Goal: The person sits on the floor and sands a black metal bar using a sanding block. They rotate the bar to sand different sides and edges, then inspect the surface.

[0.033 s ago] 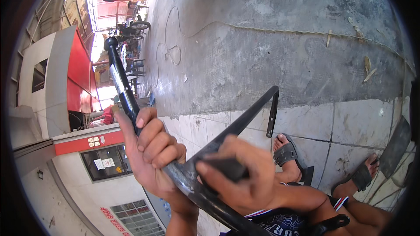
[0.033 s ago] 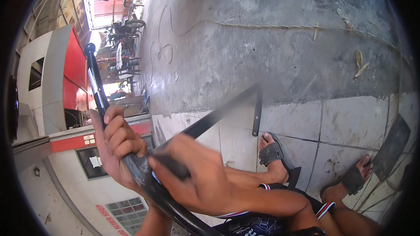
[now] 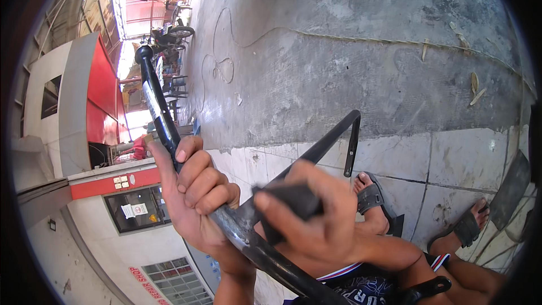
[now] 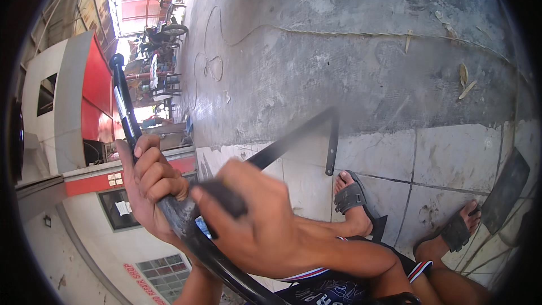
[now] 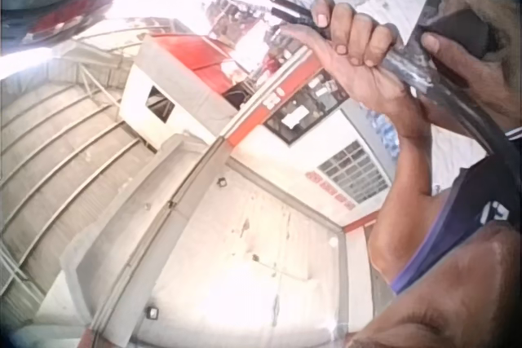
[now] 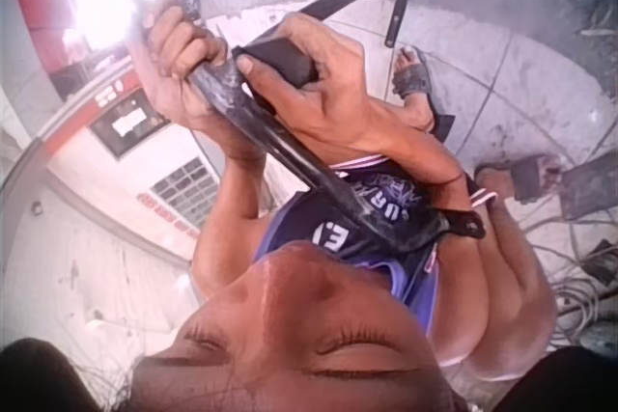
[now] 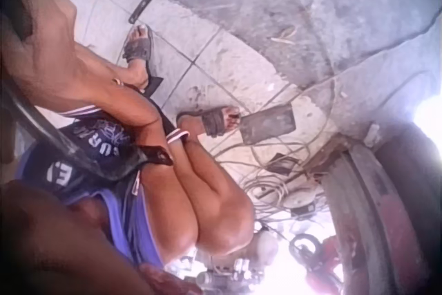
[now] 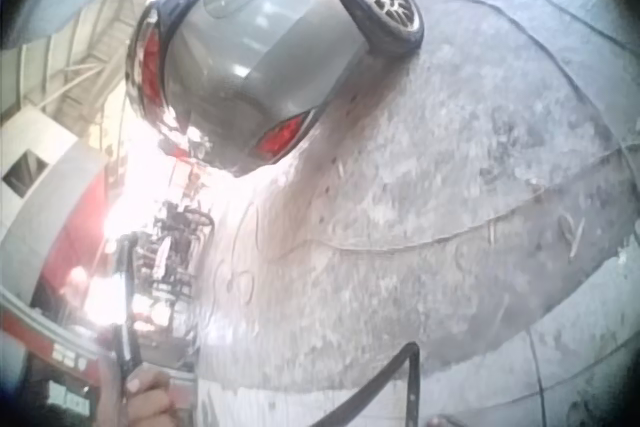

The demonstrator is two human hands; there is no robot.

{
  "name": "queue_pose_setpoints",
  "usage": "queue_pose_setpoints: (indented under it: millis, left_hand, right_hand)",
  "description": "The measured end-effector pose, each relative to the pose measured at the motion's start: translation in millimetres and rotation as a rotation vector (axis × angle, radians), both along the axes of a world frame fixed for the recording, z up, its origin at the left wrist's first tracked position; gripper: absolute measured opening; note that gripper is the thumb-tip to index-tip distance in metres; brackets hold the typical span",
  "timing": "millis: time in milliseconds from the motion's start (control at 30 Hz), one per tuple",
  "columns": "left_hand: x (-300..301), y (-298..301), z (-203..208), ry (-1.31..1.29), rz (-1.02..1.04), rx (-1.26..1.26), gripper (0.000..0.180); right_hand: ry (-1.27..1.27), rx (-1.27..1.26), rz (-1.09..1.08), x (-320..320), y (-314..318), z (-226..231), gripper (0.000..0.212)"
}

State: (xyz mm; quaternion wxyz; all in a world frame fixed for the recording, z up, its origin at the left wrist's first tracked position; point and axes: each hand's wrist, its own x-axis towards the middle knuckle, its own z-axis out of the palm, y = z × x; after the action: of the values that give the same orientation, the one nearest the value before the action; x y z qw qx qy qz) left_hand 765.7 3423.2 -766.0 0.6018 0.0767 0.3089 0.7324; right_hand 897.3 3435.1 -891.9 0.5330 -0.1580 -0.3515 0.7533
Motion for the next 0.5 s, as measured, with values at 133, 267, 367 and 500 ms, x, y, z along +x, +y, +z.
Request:
queue_pose_setpoints:
  millis: [133, 267, 367, 500]
  left_hand:
    - [3.7, -2.0, 1.5, 0.028, -0.011, -0.015, 0.058]
    - [7.6, 1.7, -2.9, -0.022, 0.077, 0.052, 0.060]
    - [-3.7, -5.9, 3.8, 0.029, -0.047, 0.003, 0.058]
    - [0.5, -1.1, 0.1, -0.008, 0.000, 0.042, 0.059]
  right_hand:
    - [0.086, -0.069, -0.021, 2.0, -5.8, 2.0, 0.013]
    - [-0.058, 0.157, -0.117, -6.5, 11.8, -3.4, 0.017]
    - [0.043, 0.083, -0.120, -8.6, -4.6, -3.5, 0.019]
    - [-0.035, 0.209, -0.146, -11.0, 12.7, -1.0, 0.015]
